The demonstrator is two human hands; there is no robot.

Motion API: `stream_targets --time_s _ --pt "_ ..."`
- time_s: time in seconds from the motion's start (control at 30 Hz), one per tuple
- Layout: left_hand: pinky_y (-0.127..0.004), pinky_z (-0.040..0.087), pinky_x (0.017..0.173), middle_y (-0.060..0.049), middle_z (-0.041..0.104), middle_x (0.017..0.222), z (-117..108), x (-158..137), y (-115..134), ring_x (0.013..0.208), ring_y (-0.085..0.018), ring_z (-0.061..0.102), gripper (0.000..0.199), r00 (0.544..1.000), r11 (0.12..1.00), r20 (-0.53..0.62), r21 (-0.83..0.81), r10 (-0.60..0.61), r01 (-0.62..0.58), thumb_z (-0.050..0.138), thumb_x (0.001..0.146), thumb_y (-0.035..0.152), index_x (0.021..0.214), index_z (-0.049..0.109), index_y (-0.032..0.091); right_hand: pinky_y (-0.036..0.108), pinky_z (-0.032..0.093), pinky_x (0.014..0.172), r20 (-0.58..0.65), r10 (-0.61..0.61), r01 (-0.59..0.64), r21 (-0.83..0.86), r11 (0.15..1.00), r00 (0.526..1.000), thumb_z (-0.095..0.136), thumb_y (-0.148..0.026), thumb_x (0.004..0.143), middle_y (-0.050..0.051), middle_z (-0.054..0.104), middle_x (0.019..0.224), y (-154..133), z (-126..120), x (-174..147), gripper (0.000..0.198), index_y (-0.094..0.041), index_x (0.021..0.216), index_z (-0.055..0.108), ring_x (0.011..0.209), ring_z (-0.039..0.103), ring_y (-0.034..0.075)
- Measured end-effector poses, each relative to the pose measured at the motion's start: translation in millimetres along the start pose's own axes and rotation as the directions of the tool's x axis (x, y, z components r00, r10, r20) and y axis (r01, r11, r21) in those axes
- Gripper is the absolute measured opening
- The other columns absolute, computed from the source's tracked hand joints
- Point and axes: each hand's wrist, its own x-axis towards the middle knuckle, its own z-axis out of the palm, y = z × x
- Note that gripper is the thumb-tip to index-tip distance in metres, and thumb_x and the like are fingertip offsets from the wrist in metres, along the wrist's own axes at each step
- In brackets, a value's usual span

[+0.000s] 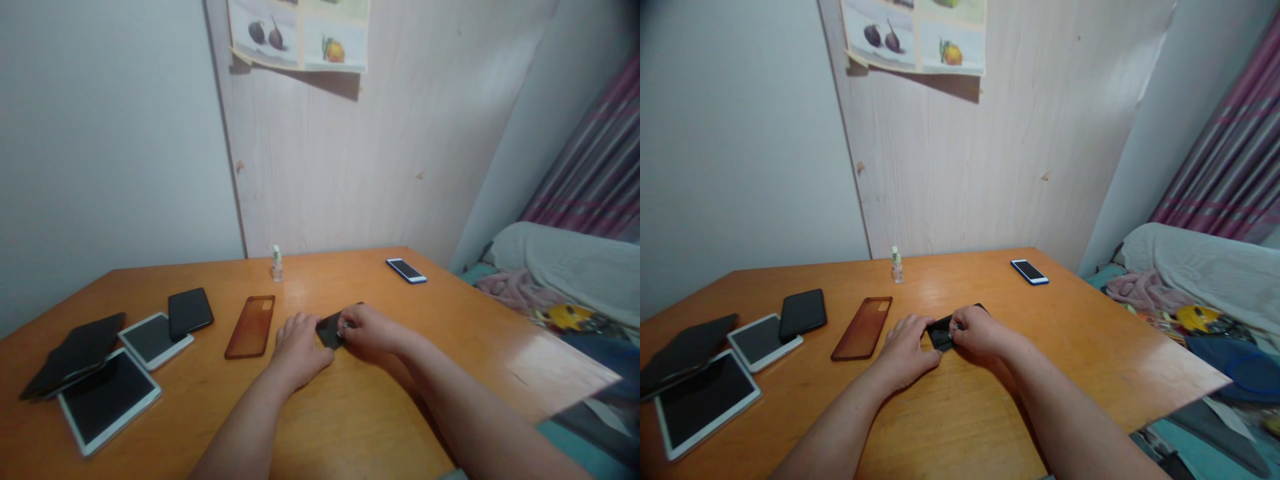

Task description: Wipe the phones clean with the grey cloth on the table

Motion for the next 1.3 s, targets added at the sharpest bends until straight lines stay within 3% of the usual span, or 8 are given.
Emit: stream_targets --time_s 0.23,0.37,0.53,0.73,0.9,1.07,1.2,1.3 --pt "-0.038 0.041 0.094 -0.006 0.060 0.118 0 0 0 0.114 -0.029 0.052 0.053 1.000 1.000 0.001 0.004 -0.003 0.003 0.064 0.070 0.038 0.121 0.058 0.027 0.022 0.033 0.060 -0.141 0.110 -0.124 -0.092 0.988 0.984 0.059 -0.015 0.078 0.002 0.065 0.076 -2 1 4 0.007 -0.017 0.077 0.066 0.070 0.052 0.014" --pt "-0.038 0.041 0.094 -0.006 0.060 0.117 0 0 1 0.114 -0.029 0.052 0.050 1.000 1.000 0.002 0.000 0.001 -0.001 0.063 0.071 0.038 0.120 0.059 0.028 0.021 0.034 0.061 0.031 -0.005 0.004 0.024 1.000 1.000 0.058 -0.014 0.079 -0.002 0.065 0.073 -2 3 6 0.011 -0.019 0.079 0.068 0.069 0.055 0.012" --pt "-0.038 0.041 0.094 -0.007 0.060 0.117 -1 0 1 0.114 -0.030 0.052 0.050 1.000 1.000 0.000 -0.001 0.000 0.000 0.064 0.071 0.039 0.120 0.059 0.027 0.024 0.033 0.061 -0.185 0.144 -0.169 -0.125 0.978 0.972 0.060 -0.020 0.080 0.004 0.067 0.081 -2 4 7 0.008 -0.018 0.081 0.067 0.072 0.054 0.015" --pt "-0.038 0.041 0.094 -0.007 0.060 0.116 -1 -1 2 0.113 -0.030 0.053 0.048 1.000 1.000 0.000 -0.008 -0.003 0.003 0.063 0.071 0.038 0.118 0.059 0.028 0.022 0.034 0.061 0.027 -0.023 0.023 -0.004 1.000 0.999 0.055 -0.018 0.081 -0.001 0.066 0.074 -3 6 6 0.013 -0.020 0.079 0.068 0.069 0.055 0.013" --pt "-0.038 0.041 0.094 -0.007 0.060 0.117 -3 -2 4 0.113 -0.030 0.052 0.049 1.000 1.000 0.013 0.003 -0.004 0.004 0.064 0.072 0.039 0.119 0.059 0.028 0.025 0.034 0.064 -0.191 0.149 -0.181 -0.163 0.970 0.970 0.058 -0.022 0.082 0.005 0.069 0.086 -5 3 8 0.010 -0.019 0.085 0.068 0.077 0.056 0.016" --pt "-0.039 0.042 0.094 -0.007 0.059 0.118 -5 -2 5 0.114 -0.030 0.052 0.049 0.999 1.000 0.035 0.006 -0.016 0.016 0.063 0.073 0.039 0.120 0.058 0.029 0.022 0.035 0.063 0.008 -0.015 0.015 -0.036 0.999 1.000 0.056 -0.018 0.082 0.000 0.067 0.076 -10 6 7 0.011 -0.020 0.080 0.067 0.071 0.056 0.013" --pt "-0.039 0.042 0.095 -0.006 0.059 0.119 -5 -2 5 0.115 -0.030 0.051 0.049 0.999 1.000 0.033 0.016 -0.012 0.011 0.063 0.073 0.039 0.121 0.058 0.029 0.024 0.035 0.065 -0.163 0.144 -0.167 -0.136 0.976 0.976 0.059 -0.021 0.083 0.004 0.069 0.087 -8 4 11 0.011 -0.019 0.087 0.069 0.079 0.057 0.016" --pt "-0.041 0.042 0.096 -0.007 0.059 0.120 -5 -2 5 0.116 -0.031 0.051 0.049 0.999 1.000 0.043 0.021 -0.021 0.020 0.062 0.074 0.039 0.121 0.058 0.028 0.024 0.035 0.064 -0.152 0.117 -0.139 -0.139 0.981 0.981 0.057 -0.021 0.083 0.004 0.069 0.085 -10 6 10 0.012 -0.018 0.085 0.068 0.076 0.057 0.015"
